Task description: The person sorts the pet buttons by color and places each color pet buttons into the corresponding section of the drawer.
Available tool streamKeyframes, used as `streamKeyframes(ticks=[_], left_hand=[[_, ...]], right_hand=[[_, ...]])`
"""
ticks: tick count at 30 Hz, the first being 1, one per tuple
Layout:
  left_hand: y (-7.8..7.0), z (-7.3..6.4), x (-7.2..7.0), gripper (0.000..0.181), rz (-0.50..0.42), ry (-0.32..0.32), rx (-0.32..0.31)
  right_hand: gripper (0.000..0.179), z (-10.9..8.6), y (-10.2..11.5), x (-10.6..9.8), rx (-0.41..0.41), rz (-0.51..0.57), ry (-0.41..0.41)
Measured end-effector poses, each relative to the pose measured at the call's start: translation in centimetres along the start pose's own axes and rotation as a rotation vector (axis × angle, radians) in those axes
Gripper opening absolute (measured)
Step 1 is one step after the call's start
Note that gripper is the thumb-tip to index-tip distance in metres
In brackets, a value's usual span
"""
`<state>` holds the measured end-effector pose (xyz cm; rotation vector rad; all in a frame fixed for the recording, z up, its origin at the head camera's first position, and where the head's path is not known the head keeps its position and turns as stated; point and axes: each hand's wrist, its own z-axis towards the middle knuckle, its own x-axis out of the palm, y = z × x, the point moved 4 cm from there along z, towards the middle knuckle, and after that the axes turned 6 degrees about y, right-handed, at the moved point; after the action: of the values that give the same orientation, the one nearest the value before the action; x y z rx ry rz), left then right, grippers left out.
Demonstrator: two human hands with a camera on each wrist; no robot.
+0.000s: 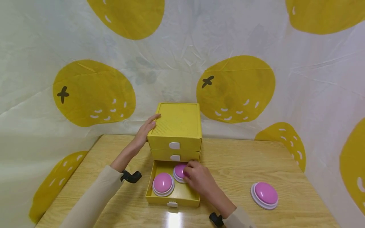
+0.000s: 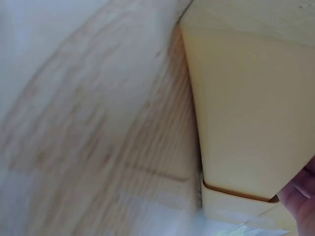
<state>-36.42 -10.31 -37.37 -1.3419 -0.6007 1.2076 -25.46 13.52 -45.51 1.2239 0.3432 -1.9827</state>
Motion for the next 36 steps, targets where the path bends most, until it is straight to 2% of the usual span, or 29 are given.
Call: streamKeyframes(ticks=[14, 19, 22, 25, 28, 31, 36], left_hand=[[-0.3, 0.0, 0.1, 0.051, 0.012, -0.009, 0.021], [-0.1, 0.1, 0.1, 0.051, 0.004, -0.007, 0.02], [0.1, 0.1, 0.2, 0.051, -0.005, -0.002, 0.015], [0.1, 0.1, 0.2, 0.052, -0.012, 0.001, 0.012], [0.1, 0.0, 0.2, 0.052, -0.014, 0.0, 0.01], [0.0, 0.0, 0.1, 0.052, -0.014, -0.001, 0.019], [-0.1, -0.1, 0.1, 0.052, -0.013, -0.001, 0.035]], right_hand=[[0.017, 0.2, 0.0, 0.4, 0.039, -0.066, -0.083], [0.017, 0.2, 0.0, 0.2, 0.055, -0.056, -0.061], [0.015, 0.1, -0.2, -0.2, 0.075, 0.036, -0.006], [0.015, -0.3, -0.6, -1.0, 0.101, 0.185, 0.045], [0.018, -0.7, -1.1, -2.5, 0.107, 0.302, 0.052], [0.022, -1.1, -1.7, -4.2, 0.107, 0.341, 0.029], [0.029, -2.4, -3.7, -6.6, 0.128, 0.309, 0.004]])
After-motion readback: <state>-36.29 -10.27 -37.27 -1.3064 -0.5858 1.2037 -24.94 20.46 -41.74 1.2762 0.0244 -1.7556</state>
